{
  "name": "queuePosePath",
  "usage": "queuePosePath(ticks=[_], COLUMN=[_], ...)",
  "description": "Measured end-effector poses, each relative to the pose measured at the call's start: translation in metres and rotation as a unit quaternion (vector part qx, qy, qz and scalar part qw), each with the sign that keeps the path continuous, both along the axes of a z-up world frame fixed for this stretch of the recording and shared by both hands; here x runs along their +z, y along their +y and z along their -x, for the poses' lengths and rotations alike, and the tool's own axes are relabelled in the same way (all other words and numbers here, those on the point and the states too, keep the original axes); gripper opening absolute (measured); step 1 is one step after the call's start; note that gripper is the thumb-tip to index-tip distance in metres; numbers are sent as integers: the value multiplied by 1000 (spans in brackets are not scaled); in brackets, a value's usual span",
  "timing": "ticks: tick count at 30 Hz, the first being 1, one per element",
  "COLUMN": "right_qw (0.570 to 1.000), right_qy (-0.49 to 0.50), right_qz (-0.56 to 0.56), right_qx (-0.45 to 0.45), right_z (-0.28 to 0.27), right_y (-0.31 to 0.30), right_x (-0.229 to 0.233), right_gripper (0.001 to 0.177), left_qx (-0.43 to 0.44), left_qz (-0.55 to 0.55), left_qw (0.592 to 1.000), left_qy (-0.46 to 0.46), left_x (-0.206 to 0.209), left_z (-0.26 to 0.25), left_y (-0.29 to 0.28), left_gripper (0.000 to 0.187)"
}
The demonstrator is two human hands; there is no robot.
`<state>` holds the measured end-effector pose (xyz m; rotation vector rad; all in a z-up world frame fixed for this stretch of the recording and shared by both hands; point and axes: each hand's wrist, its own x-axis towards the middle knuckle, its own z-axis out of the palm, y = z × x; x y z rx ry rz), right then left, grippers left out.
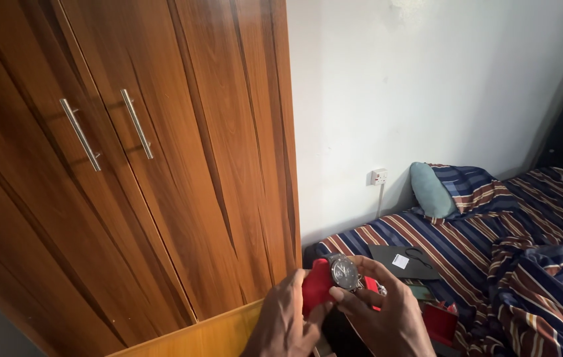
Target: Organize personal items like a watch, jewelry boxes, and glasses in a wooden drawer and on a bed.
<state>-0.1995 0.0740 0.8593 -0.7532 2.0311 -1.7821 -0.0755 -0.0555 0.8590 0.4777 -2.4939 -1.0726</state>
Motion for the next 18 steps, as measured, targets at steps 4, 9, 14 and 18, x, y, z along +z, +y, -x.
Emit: queuePosePath(ticks=[4, 9, 14, 18], right_qw=[999, 992, 995, 995], right_qy=[-32, -96, -8, -37], right_qz=[3, -11, -72, -2], right_qx=[38, 85, 74, 89], right_z=[4, -10, -9, -10], right_y=[-1, 0, 1, 4], right_x=[-6, 10, 8, 3], right_gripper=[60, 59, 59, 63], left_qx=[-10, 9, 95, 91], left_qz=[70, 84, 59, -45], left_qw=[997, 996, 986, 977], left_qy=[30, 36, 121, 188], left_x=[-13, 19, -4, 5], left_z=[-3, -9, 6, -1], left_y=[-14, 1, 6, 16], left_gripper=[47, 42, 37, 36])
